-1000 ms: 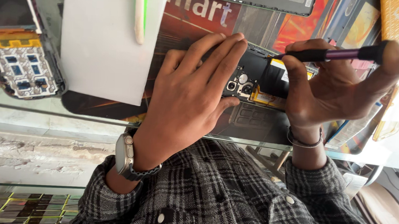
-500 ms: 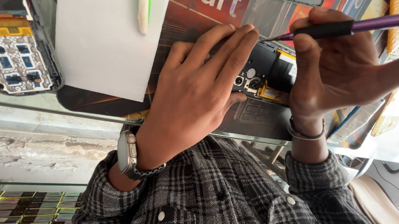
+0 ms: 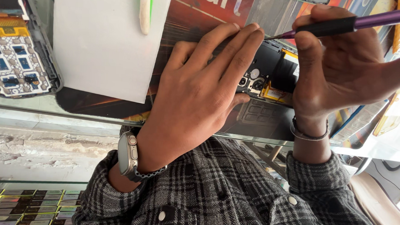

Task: The person uses a screwdriver to remove screws from the back of a smartphone, then uses a prying tool to separate the back cover from the frame. The back cover is lifted off, exposing the internal components including the battery and camera module.

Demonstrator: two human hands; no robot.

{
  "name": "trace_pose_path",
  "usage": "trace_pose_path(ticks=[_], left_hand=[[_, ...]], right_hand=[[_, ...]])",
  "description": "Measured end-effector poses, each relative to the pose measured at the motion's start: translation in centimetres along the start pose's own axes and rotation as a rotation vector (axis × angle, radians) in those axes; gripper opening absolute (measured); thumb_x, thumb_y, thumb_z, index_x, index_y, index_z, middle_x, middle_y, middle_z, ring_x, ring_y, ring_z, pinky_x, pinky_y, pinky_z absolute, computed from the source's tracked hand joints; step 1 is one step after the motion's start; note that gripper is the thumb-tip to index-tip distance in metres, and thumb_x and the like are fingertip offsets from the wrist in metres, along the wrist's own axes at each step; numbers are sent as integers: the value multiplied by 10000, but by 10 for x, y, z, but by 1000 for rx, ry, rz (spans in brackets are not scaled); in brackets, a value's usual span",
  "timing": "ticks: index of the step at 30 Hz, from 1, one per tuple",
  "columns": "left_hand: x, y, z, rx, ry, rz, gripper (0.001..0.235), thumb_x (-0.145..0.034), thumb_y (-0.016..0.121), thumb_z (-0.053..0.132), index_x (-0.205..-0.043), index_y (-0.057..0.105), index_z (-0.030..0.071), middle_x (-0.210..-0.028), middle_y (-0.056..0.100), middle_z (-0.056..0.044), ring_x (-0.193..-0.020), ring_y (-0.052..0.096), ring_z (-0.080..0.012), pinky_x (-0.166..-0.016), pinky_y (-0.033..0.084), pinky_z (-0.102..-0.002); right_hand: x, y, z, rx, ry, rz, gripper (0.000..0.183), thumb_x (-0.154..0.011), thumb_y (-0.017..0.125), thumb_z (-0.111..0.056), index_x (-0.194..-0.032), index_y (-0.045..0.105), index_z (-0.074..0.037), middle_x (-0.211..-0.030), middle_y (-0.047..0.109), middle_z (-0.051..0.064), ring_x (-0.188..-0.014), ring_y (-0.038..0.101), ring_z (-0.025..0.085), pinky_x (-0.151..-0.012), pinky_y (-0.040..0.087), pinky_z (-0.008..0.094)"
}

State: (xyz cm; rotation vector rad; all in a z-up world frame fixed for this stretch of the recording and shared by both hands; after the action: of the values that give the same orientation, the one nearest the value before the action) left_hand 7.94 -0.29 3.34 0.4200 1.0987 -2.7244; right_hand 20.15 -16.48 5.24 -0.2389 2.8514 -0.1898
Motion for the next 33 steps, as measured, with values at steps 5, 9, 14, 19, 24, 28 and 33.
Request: trace_pose_path(ticks=[5,9,14,19,24,28,33], left_hand=[[-2,-3,1,-15,9,4,859,-864,877,337,-1511,436,-14,-1508,575,-106,-1401,505,-267,-1010,452,-419],[-2,-5,1,3,4,-1,848,-875,874,315,-1524,435,-12,-1531,561,-106,-1423,495,-267,-1025,443,-419],[1,-6,2,12,13,13,831,-850,866,319,-1481,448,-25,-1489,571,-118,-1374,500,-270,-987,438,-410],[0,-8,2,46,3,19,842,-876,861,311,-1521,437,-25,-1516,566,-122,-1414,493,-275,-1031,429,-421],[0,-10,3,42,15,43,834,-870,862,294,-1514,440,-28,-1507,571,-133,-1406,500,-280,-1024,430,-418],[0,-12,3,65,2,28,862,-844,868,302,-1513,437,-29,-1485,585,-133,-1374,517,-282,-1000,432,-423],[-5,-14,1,71,-3,21,872,-842,876,306,-1514,435,-31,-1458,597,-140,-1350,527,-287,-981,436,-429]], right_hand=[[11,6,-16,268,-298,-128,1191,-933,856,92,-1464,-181,-150,-1154,742,296,-958,799,327,-824,654,368],[25,16,-26,577,-601,-326,1159,-894,892,84,-1596,42,-274,-1218,663,234,-992,717,316,-797,565,308],[24,8,-25,497,-689,-438,1150,-844,903,116,-1594,88,-197,-1261,591,203,-987,749,321,-747,547,271],[17,19,-34,459,-789,-495,1080,-851,858,126,-1592,134,-182,-1292,533,224,-970,741,337,-791,610,322],[11,30,-39,429,-771,-524,1036,-894,812,113,-1602,129,-211,-1290,543,262,-989,733,368,-826,630,356],[9,34,-38,404,-719,-548,1000,-928,775,103,-1609,125,-234,-1288,551,293,-1005,726,393,-855,646,383],[3,36,-36,360,-663,-576,980,-944,744,134,-1605,131,-250,-1255,614,284,-989,746,393,-849,663,386]])
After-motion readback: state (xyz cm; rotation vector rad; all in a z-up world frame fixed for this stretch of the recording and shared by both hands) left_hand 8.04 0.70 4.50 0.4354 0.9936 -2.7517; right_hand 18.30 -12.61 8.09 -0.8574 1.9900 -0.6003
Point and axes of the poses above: each hand's wrist, its own x-axis away from the middle knuckle, its own y-axis out of the palm, z = x × y, the point moved 8 cm from there along -x, towards the middle knuckle
